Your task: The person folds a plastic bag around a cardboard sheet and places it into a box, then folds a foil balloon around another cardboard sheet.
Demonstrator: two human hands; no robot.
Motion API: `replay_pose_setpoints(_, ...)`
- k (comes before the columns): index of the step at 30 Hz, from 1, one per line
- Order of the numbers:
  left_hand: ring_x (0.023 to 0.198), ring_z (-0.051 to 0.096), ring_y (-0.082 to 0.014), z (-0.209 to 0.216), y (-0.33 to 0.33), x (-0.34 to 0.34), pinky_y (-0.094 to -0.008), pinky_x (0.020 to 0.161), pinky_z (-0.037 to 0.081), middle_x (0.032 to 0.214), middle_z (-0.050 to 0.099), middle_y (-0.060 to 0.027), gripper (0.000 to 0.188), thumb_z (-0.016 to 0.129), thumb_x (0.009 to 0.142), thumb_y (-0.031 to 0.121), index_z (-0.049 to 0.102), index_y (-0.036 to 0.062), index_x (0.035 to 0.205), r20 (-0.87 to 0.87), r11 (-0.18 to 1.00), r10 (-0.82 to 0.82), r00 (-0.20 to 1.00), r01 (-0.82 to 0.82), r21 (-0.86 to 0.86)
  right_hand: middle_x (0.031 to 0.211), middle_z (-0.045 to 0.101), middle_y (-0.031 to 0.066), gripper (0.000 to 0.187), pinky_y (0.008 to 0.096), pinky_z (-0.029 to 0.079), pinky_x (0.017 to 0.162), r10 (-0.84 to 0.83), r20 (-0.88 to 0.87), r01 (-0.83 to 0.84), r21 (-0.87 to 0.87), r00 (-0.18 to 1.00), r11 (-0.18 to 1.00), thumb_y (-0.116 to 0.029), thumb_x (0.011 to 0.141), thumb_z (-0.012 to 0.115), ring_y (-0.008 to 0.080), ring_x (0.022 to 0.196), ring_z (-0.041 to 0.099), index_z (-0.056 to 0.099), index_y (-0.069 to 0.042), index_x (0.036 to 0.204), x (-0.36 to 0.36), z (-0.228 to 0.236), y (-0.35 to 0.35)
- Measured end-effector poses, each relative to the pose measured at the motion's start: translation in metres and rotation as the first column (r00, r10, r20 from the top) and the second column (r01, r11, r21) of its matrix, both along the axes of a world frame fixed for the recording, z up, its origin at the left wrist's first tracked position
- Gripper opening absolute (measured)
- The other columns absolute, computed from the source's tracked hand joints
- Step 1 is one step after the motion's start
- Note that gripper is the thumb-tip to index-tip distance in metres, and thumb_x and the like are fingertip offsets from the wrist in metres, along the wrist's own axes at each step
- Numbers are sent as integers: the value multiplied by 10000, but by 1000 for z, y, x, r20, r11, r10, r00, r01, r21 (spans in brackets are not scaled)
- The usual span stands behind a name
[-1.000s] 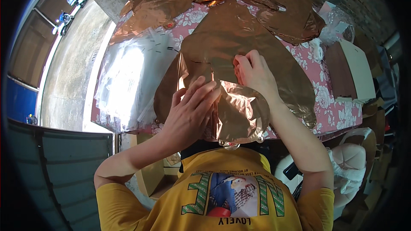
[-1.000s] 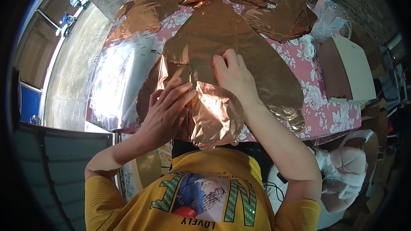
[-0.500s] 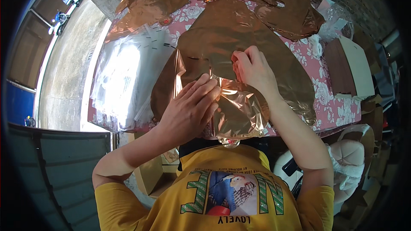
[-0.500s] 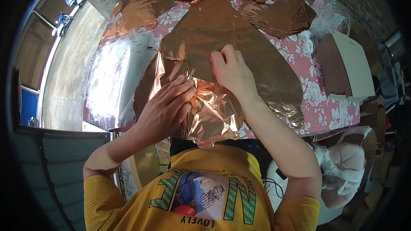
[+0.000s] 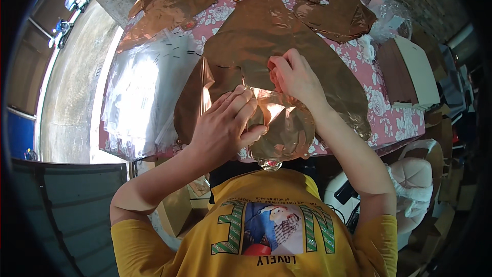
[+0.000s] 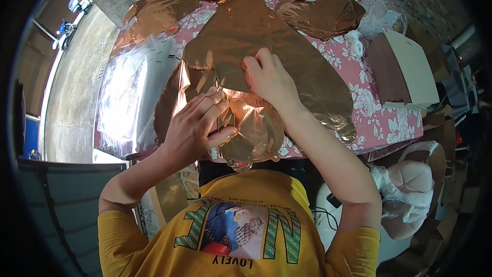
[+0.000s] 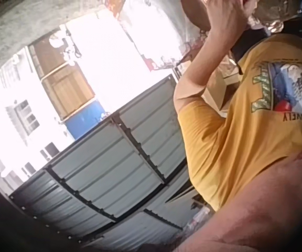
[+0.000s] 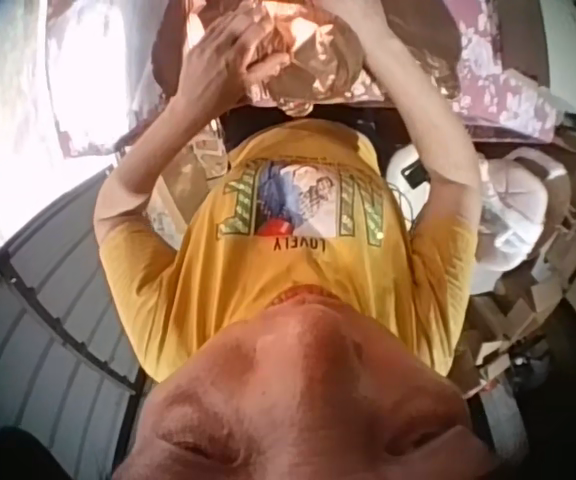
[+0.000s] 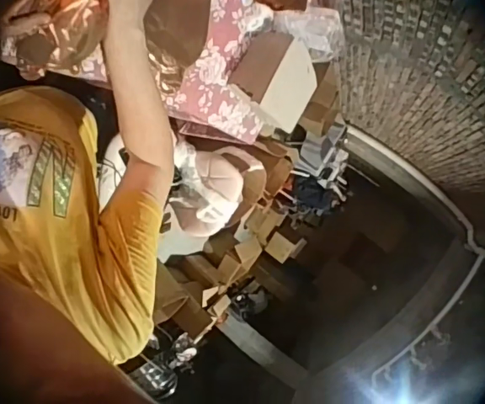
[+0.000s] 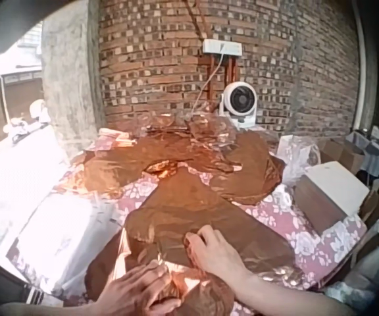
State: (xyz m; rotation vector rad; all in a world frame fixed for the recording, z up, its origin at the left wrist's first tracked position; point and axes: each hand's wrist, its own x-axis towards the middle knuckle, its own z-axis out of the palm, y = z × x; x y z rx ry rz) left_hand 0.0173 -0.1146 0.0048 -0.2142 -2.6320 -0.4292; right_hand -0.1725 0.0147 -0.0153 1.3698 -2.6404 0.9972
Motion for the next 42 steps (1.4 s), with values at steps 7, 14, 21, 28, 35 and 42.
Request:
replay_pose_setpoints(7, 1213, 594, -364, 10, 0, -4, -428, 1032, 478, 1196, 641, -195, 544, 796, 794, 301, 636, -49, 1179, 84, 1000, -6, 996, 4, 25, 997, 585, 118, 136, 420, 539, 766, 116, 133, -96, -152, 984, 984, -145, 948, 590, 320, 872, 641, 658, -76, 1044, -4, 14, 7)
replay_pose_setpoints(14, 1190, 606, -372, 11, 0, 1, -430, 1024, 480, 1189, 645, -206, 561, 792, 795, 310, 632, -71, 1173, 45, 1000, 11, 999, -10, -23, 935, 590, 158, 122, 469, 536, 702, 11, -159, -38, -166, 987, 985, -177, 980, 567, 383, 832, 646, 611, -67, 1008, 21, 56, 5)
replay_pose_setpoints(21, 1175, 614, -362, 10, -1, -2, -419, 1012, 486, 1188, 641, -200, 535, 783, 803, 321, 633, -55, 1153, 26, 1000, -6, 1000, 6, -26, 962, 511, 134, 187, 430, 559, 636, -8, -374, 14, 13, 928, 1000, -188, 952, 595, 315, 839, 624, 521, -57, 1063, 45, 19, -6)
replay_pose_setpoints(28, 1163, 612, -357, 11, 0, -1, -421, 1008, 482, 1181, 639, -187, 507, 786, 793, 315, 640, -43, 1121, 24, 999, 24, 999, -24, -24, 972, 491, 119, 193, 393, 567, 627, 5, -419, 15, 45, 908, 999, -169, 931, 603, 284, 842, 603, 518, -66, 1069, 49, 16, -6)
replay_pose_setpoints(35, 1075, 612, -361, 21, -15, 6, -425, 923, 499, 1134, 623, -155, 324, 725, 861, 200, 645, 24, 1121, -1, 986, 51, 999, -51, 161, 1023, 477, 133, 231, 429, 571, 676, 38, -394, -9, 75, 918, 997, -145, 904, 599, 312, 898, 595, 534, -62, 1111, 49, 14, -7)
replay_pose_setpoints(42, 897, 605, -336, 56, -38, 82, -393, 782, 499, 968, 599, -133, 269, 683, 897, 116, 596, 69, 1148, 175, 873, 439, 882, -464, 151, 1041, 478, 123, 236, 401, 584, 676, 35, -438, 6, 93, 898, 996, -144, 912, 595, 289, 908, 602, 540, -57, 1125, 45, 14, -4)
